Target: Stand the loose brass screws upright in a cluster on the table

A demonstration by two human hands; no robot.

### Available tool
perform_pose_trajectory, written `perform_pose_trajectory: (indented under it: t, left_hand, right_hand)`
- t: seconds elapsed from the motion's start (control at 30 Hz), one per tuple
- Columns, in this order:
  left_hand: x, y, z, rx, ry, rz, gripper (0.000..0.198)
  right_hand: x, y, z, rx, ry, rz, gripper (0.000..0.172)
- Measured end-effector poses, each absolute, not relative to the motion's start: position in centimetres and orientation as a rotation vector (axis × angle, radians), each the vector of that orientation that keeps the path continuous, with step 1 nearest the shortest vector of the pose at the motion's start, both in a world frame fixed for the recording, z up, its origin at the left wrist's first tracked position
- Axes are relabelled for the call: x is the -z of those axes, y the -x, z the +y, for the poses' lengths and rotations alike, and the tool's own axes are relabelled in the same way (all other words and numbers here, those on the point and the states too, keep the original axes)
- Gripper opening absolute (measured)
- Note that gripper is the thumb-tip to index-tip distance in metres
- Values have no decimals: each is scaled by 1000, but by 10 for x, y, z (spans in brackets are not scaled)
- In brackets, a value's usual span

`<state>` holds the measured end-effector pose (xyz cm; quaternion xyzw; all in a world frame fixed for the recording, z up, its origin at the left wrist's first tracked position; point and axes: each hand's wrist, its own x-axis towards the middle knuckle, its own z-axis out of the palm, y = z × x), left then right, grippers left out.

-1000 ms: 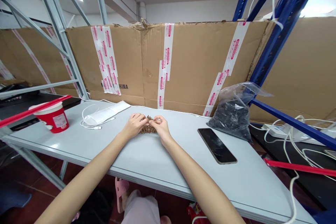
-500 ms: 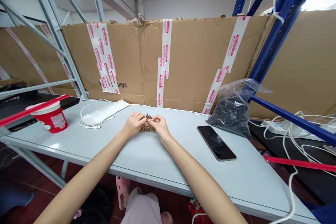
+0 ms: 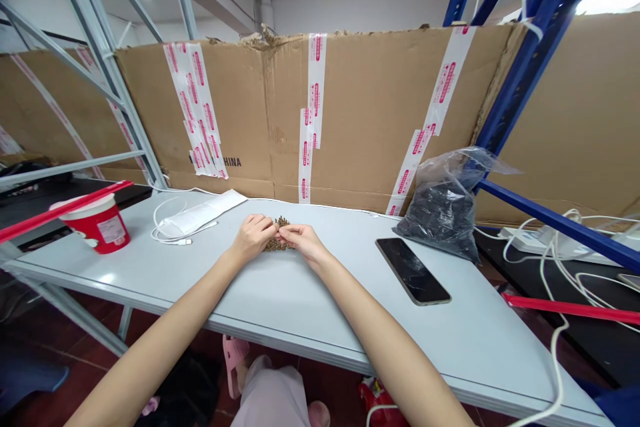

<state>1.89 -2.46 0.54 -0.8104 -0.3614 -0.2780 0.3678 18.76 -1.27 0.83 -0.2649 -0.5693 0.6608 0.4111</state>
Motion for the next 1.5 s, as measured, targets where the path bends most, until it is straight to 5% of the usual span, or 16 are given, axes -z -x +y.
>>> perform_pose_trajectory:
  t: [0.9,1.3,1.5]
  left_hand:
    - [1,-22,-19,800,2134,-1061,31]
    - [-8,2,-13,1243,1942,-1387,31]
    - [-1,34,-4,1016,1957,-1716,27]
  right_hand:
    - [-14,-181,-18,-1375,802,-1410,25]
    - [-12,-185,-22,-878,805,-1683,12]
    - [-11,-182,-26,-936,763,-1758,24]
